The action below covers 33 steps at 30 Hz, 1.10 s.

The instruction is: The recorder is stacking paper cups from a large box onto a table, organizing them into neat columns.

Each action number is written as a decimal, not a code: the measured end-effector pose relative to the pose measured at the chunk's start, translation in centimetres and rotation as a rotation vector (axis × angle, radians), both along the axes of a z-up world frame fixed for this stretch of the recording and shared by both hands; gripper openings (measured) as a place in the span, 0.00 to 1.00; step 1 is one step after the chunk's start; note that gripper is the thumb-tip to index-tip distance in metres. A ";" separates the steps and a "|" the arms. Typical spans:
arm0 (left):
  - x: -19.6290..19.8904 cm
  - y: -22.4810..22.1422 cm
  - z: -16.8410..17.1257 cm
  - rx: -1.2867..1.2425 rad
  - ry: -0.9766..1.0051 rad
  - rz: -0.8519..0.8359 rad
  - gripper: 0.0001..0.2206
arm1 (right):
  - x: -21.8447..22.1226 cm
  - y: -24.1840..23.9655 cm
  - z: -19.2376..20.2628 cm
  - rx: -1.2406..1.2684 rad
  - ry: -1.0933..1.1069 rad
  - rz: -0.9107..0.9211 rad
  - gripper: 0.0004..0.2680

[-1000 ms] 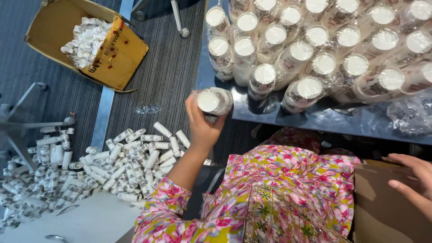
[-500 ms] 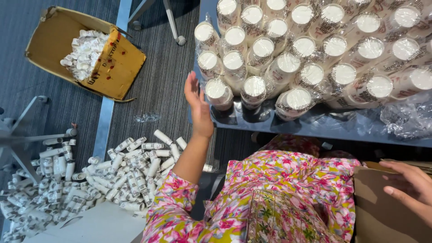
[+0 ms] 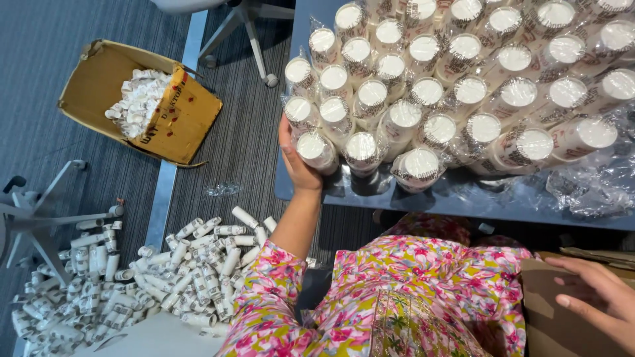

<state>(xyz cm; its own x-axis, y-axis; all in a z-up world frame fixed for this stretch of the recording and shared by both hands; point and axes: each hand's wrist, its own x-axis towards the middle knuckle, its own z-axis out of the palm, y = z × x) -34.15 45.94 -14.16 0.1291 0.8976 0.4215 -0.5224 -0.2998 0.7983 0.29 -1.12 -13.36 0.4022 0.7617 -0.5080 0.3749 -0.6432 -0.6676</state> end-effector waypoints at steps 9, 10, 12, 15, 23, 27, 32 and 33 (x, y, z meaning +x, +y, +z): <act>-0.1 0.1 -1.0 -0.044 0.040 0.023 0.40 | -0.1 0.0 -0.2 -0.028 0.039 -0.011 0.23; -0.1 0.1 -1.2 -0.042 0.058 0.039 0.40 | -0.1 0.1 0.0 -0.040 0.040 0.006 0.24; -0.1 0.0 -1.0 -0.039 0.075 0.051 0.40 | -0.2 0.2 0.3 -0.053 0.039 0.021 0.25; 0.0 -0.3 0.0 -0.058 0.043 0.012 0.43 | -0.4 0.4 0.7 -0.070 0.075 -0.010 0.25; 0.1 -0.5 0.4 -0.029 0.042 0.067 0.47 | -0.6 0.6 1.0 -0.083 0.106 -0.003 0.25; 0.1 -0.1 -0.7 -0.019 -0.020 0.079 0.46 | -1.9 2.0 3.3 -0.117 0.147 -0.019 0.24; 0.1 0.2 -2.1 0.052 0.054 0.209 0.43 | -3.1 2.0 6.2 0.144 0.164 -0.061 0.22; -0.2 0.2 -1.9 0.056 0.050 0.204 0.43 | -2.8 1.0 6.6 0.148 0.160 -0.065 0.22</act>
<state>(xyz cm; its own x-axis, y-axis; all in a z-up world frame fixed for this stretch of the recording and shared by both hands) -34.33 46.17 -16.05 -0.0306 0.8828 0.4687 -0.4064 -0.4394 0.8011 -2.55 -0.08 -6.77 0.3759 0.8078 -0.4541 0.2174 -0.5532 -0.8041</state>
